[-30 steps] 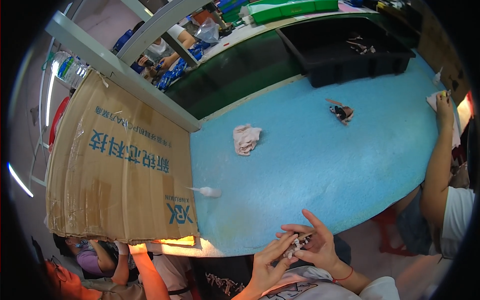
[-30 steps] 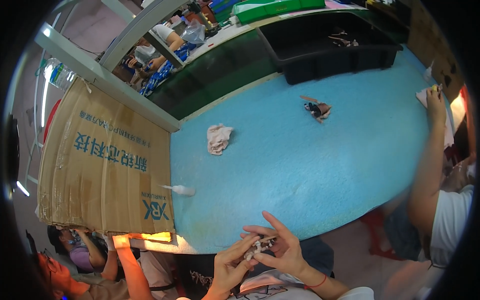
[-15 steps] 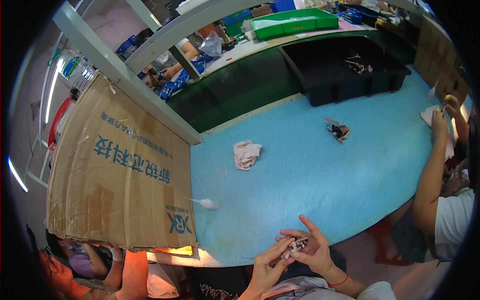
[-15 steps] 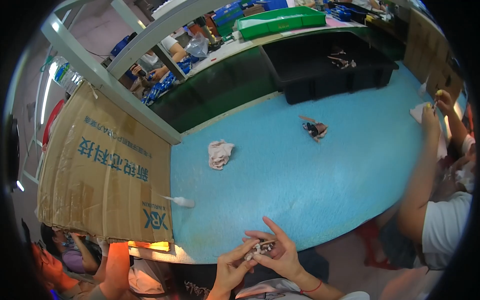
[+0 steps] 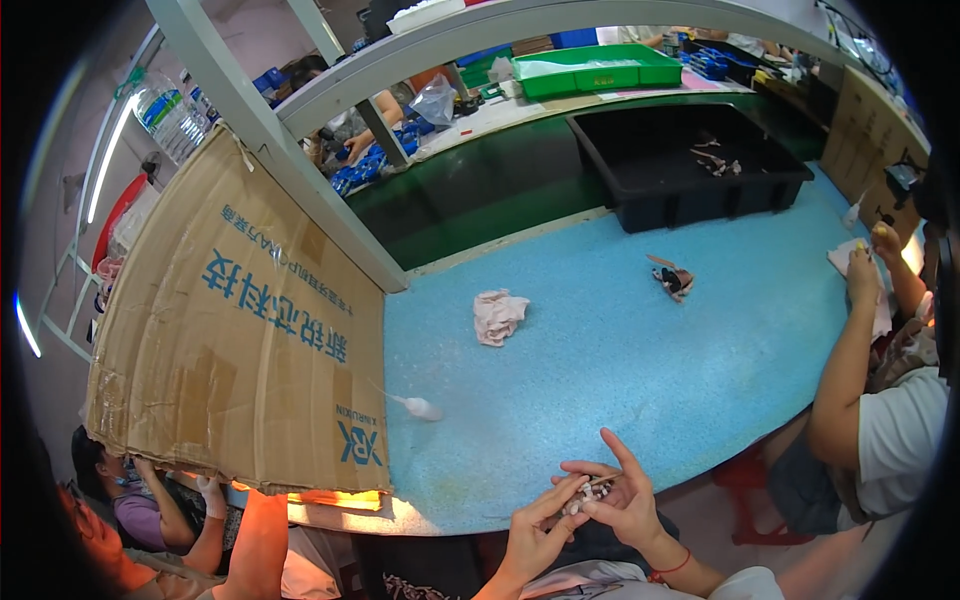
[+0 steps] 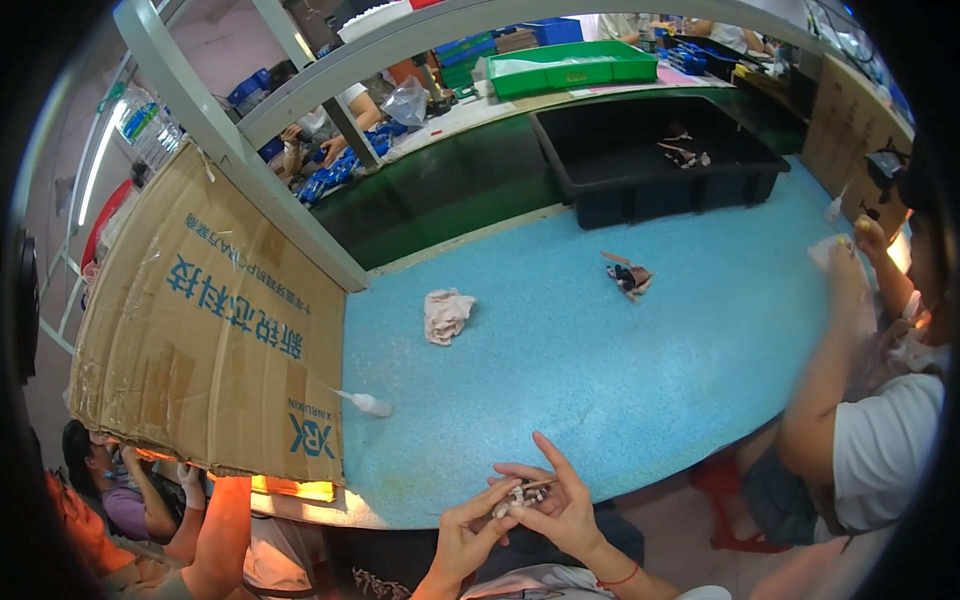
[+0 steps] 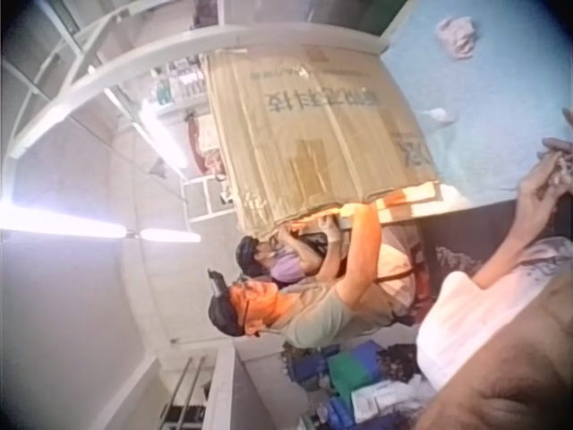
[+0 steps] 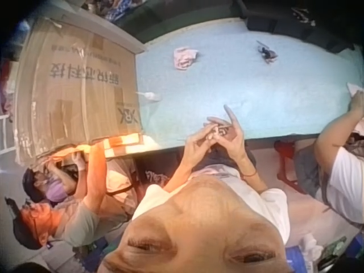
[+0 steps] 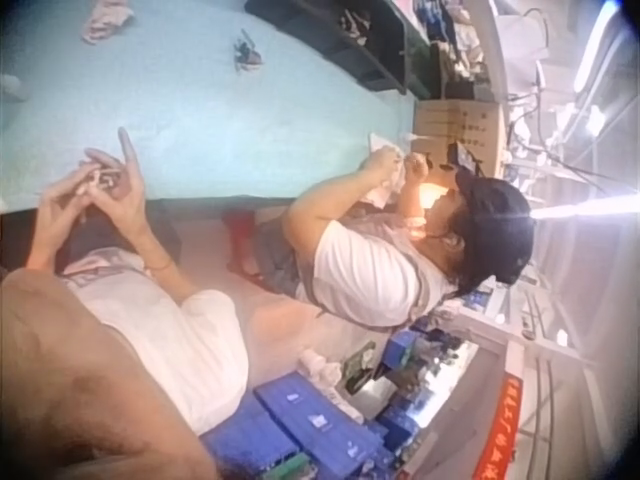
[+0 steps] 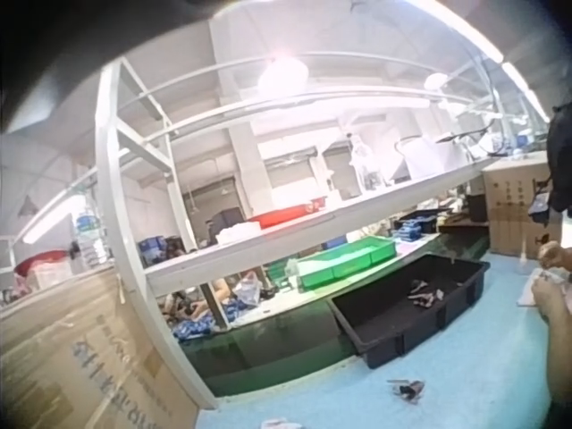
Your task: The person unloads figurine pieces from a tray onto the table, applies glue with a squeeze bottle, and fits the parts together by hand to assemble figurines.
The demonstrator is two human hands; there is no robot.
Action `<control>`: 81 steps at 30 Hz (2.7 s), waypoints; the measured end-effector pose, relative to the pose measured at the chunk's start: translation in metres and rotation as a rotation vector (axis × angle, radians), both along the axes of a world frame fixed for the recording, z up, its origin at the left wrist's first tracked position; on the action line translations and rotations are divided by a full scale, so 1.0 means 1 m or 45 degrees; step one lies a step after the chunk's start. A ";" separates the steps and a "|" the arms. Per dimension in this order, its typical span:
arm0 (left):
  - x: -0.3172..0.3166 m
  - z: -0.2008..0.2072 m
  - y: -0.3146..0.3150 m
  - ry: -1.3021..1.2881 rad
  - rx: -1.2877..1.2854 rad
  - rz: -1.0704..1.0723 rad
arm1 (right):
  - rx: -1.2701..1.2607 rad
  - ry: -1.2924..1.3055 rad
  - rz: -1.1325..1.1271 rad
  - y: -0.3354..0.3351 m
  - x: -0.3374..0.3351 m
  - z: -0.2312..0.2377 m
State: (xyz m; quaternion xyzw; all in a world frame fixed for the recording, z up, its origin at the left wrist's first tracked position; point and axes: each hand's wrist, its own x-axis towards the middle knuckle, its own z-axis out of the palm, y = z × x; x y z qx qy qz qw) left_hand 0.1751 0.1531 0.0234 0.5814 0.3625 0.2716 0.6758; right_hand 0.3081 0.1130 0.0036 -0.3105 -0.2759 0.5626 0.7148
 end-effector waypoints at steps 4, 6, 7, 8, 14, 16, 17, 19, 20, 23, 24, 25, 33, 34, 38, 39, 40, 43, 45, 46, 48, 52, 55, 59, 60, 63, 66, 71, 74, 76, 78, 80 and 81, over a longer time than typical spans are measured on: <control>0.001 0.001 0.000 -0.016 -0.004 0.015 | 0.046 0.025 0.036 0.000 0.001 -0.002; 0.001 0.001 0.000 -0.010 0.009 0.010 | 0.054 0.030 0.040 0.000 0.001 -0.002; 0.000 0.001 -0.001 -0.002 0.022 0.002 | 0.055 0.033 0.037 0.000 0.000 -0.001; 0.000 0.002 -0.001 -0.002 0.021 0.007 | 0.056 0.036 0.035 0.000 0.000 -0.001; 0.000 0.004 -0.001 0.027 0.024 -0.012 | -0.007 -0.001 -0.008 -0.001 -0.002 -0.001; 0.000 0.003 0.000 0.023 0.020 -0.009 | -0.011 0.008 -0.006 0.000 -0.002 -0.001; 0.000 0.002 0.000 0.024 0.017 -0.008 | -0.016 0.015 -0.008 0.001 -0.002 -0.001; -0.001 0.005 -0.001 0.034 0.035 -0.012 | -0.007 0.014 -0.005 0.000 -0.002 0.001; -0.001 0.006 -0.002 0.037 0.039 -0.010 | -0.003 0.012 -0.004 -0.001 -0.002 0.001; -0.001 0.004 0.000 0.032 0.046 -0.016 | 0.008 0.016 -0.008 0.000 -0.002 0.000; -0.001 0.004 0.000 0.027 0.057 -0.021 | 0.007 0.018 -0.010 0.001 -0.002 0.000; -0.001 0.003 0.000 0.023 0.069 -0.026 | 0.010 0.010 -0.013 0.001 -0.002 -0.001; -0.001 0.003 -0.001 0.020 0.037 -0.009 | 0.011 -0.005 -0.015 0.000 -0.002 -0.001; -0.001 0.001 -0.001 0.008 0.050 -0.021 | 0.014 -0.004 -0.014 0.000 -0.002 -0.001; -0.001 0.002 -0.001 0.008 0.052 -0.022 | 0.017 -0.011 -0.010 0.000 -0.001 -0.001; -0.001 0.002 -0.001 -0.003 0.046 -0.018 | 0.017 -0.010 -0.010 0.000 -0.002 -0.001; -0.001 0.002 -0.001 -0.013 0.039 -0.013 | 0.017 -0.010 -0.011 0.000 -0.002 0.000; -0.001 0.001 -0.001 -0.006 0.046 -0.021 | 0.016 0.003 -0.011 -0.001 -0.002 -0.001; -0.001 0.001 -0.001 -0.007 0.038 -0.015 | 0.016 0.017 -0.010 -0.001 -0.002 -0.002; -0.001 0.001 -0.001 -0.009 0.029 -0.009 | 0.021 0.005 -0.009 -0.001 -0.001 -0.002; -0.001 0.001 -0.001 0.000 0.035 -0.017 | 0.026 -0.008 -0.010 -0.001 -0.001 -0.002; -0.001 0.002 -0.001 -0.007 0.008 -0.014 | 0.024 0.001 -0.007 -0.001 -0.001 -0.002; -0.002 0.000 -0.001 -0.012 0.017 -0.019 | 0.021 0.012 -0.003 0.000 -0.002 -0.001; -0.001 0.001 -0.001 -0.020 0.012 -0.010 | 0.021 0.001 0.002 0.000 -0.002 -0.001; -0.001 0.001 -0.001 -0.013 0.028 -0.014 | 0.020 0.000 0.002 0.000 -0.002 -0.001; -0.002 0.000 -0.001 -0.019 0.032 -0.010 | 0.029 -0.009 0.000 -0.001 -0.002 -0.002; -0.002 0.000 -0.002 -0.023 0.031 -0.010 | 0.023 -0.018 0.008 -0.001 -0.002 -0.002; -0.003 -0.003 -0.003 -0.024 0.023 -0.006 | 0.071 0.002 0.040 -0.002 -0.001 -0.003; -0.003 -0.003 -0.002 -0.010 0.064 -0.017 | 0.066 -0.006 0.037 -0.002 0.000 -0.002; -0.003 -0.001 -0.004 -0.011 0.017 0.002 | 0.058 0.006 0.044 -0.002 -0.001 -0.002; -0.001 0.004 -0.004 -0.005 -0.018 0.022 | 0.050 0.015 0.048 -0.001 -0.001 -0.001; 0.001 0.006 -0.003 -0.002 -0.052 0.036 | 0.001 -0.026 0.000 -0.002 -0.001 0.001; 0.001 0.005 -0.003 -0.015 -0.051 0.039 | -0.003 -0.023 0.006 -0.001 -0.002 0.001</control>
